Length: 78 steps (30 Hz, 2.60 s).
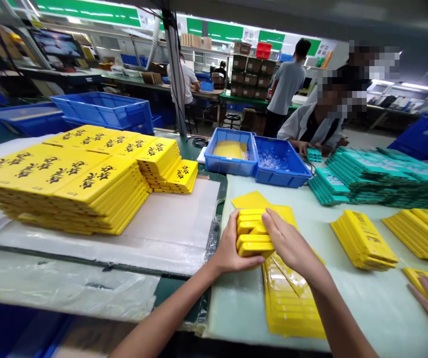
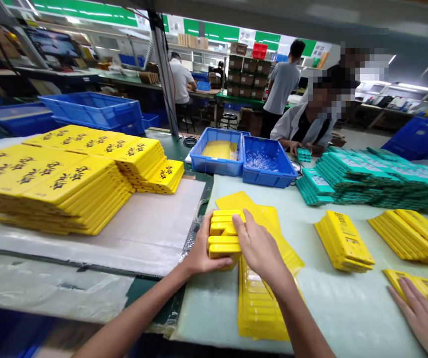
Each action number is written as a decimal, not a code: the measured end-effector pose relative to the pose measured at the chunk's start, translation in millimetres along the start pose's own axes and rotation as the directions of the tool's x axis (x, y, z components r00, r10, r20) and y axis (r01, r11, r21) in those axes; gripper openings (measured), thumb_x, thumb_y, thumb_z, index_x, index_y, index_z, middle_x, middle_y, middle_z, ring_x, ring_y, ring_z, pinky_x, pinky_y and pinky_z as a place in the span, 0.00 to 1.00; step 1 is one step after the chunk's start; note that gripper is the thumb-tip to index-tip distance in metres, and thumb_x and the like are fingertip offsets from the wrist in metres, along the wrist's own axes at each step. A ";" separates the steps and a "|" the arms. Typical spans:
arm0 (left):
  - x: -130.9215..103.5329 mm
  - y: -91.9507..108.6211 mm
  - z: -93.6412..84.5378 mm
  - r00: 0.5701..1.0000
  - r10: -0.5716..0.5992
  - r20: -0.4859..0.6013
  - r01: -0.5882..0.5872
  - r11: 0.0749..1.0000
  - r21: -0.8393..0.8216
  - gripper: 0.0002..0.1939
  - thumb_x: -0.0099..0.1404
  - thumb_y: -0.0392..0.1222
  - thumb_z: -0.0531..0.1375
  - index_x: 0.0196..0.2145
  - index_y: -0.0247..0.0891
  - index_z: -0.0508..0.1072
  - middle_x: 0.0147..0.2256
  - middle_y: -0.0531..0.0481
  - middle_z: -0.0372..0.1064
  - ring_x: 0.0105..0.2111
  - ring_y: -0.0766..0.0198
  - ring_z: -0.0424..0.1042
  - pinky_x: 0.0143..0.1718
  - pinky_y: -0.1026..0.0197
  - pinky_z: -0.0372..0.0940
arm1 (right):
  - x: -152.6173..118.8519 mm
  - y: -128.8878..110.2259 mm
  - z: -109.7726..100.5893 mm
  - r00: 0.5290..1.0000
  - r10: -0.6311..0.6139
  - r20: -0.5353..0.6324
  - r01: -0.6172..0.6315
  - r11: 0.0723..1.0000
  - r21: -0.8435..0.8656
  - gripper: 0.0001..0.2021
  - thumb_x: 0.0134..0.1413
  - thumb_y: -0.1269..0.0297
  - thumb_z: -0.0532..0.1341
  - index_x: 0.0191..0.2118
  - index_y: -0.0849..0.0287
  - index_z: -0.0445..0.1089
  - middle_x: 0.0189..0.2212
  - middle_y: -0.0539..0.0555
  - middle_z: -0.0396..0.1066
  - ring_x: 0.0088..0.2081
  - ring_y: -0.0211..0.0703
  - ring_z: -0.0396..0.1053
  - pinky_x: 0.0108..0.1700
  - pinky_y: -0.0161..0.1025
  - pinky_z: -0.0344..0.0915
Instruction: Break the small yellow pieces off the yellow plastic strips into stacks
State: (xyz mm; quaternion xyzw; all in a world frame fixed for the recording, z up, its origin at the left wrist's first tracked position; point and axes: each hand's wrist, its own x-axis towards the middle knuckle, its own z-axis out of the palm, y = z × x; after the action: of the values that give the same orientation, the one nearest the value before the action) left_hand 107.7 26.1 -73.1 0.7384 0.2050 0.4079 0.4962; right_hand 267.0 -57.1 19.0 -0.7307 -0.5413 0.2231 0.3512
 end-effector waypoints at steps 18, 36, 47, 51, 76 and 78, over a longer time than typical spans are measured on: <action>1.0 0.4 2.2 0.999 0.039 -0.031 -0.040 0.999 -0.026 0.57 0.46 0.57 0.78 0.65 0.40 0.54 0.59 0.37 0.63 0.59 0.40 0.69 0.63 0.37 0.65 | 46.2 -23.8 11.0 0.984 -0.176 -0.029 0.176 0.940 0.293 0.13 0.55 0.55 0.69 0.38 0.60 0.83 0.43 0.60 0.83 0.46 0.53 0.80 0.48 0.45 0.74; 1.8 5.9 1.3 0.998 0.058 -0.019 -0.057 0.998 0.016 0.53 0.47 0.57 0.77 0.64 0.40 0.58 0.59 0.39 0.62 0.59 0.41 0.68 0.63 0.39 0.65 | 45.6 -25.6 -0.2 0.925 -0.372 0.072 0.364 0.926 0.103 0.05 0.59 0.64 0.68 0.33 0.58 0.81 0.32 0.53 0.77 0.34 0.42 0.71 0.37 0.38 0.64; 0.9 3.3 2.1 0.999 0.028 -0.022 -0.028 1.000 0.009 0.56 0.45 0.59 0.77 0.63 0.41 0.54 0.56 0.40 0.63 0.55 0.42 0.70 0.59 0.40 0.66 | 31.5 -20.6 -30.2 0.910 -0.414 -0.038 0.414 0.910 -0.006 0.07 0.66 0.62 0.64 0.35 0.57 0.74 0.32 0.52 0.74 0.33 0.42 0.68 0.35 0.38 0.61; 0.7 3.4 1.5 0.999 0.029 -0.020 -0.028 0.998 0.055 0.52 0.47 0.57 0.76 0.62 0.42 0.57 0.57 0.41 0.62 0.57 0.42 0.68 0.60 0.40 0.66 | 28.0 -23.6 -10.4 0.884 -0.437 0.167 0.445 0.896 -0.012 0.04 0.64 0.68 0.65 0.35 0.57 0.74 0.33 0.50 0.73 0.33 0.41 0.68 0.38 0.38 0.61; 0.3 4.0 2.3 1.000 0.014 -0.027 -0.014 1.000 0.008 0.56 0.45 0.58 0.77 0.63 0.41 0.53 0.56 0.41 0.63 0.55 0.44 0.69 0.60 0.41 0.66 | 21.0 -15.2 -38.9 0.888 -0.450 0.092 0.450 0.812 -0.371 0.08 0.66 0.74 0.59 0.33 0.58 0.69 0.33 0.52 0.70 0.33 0.43 0.68 0.37 0.40 0.60; 0.1 3.5 2.5 0.999 0.022 -0.036 -0.021 1.000 0.006 0.58 0.45 0.58 0.77 0.64 0.41 0.53 0.57 0.40 0.63 0.56 0.42 0.69 0.62 0.39 0.64 | 22.6 -14.2 -49.2 0.881 -0.470 -0.050 0.428 0.839 -0.337 0.08 0.66 0.71 0.61 0.33 0.57 0.70 0.33 0.52 0.71 0.34 0.43 0.68 0.37 0.40 0.60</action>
State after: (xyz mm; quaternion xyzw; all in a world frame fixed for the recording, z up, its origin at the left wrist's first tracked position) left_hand 109.5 23.3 -70.3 0.7346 0.2070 0.4257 0.4860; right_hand 299.9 -46.7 63.1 -0.6430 -0.7018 -0.0035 0.3066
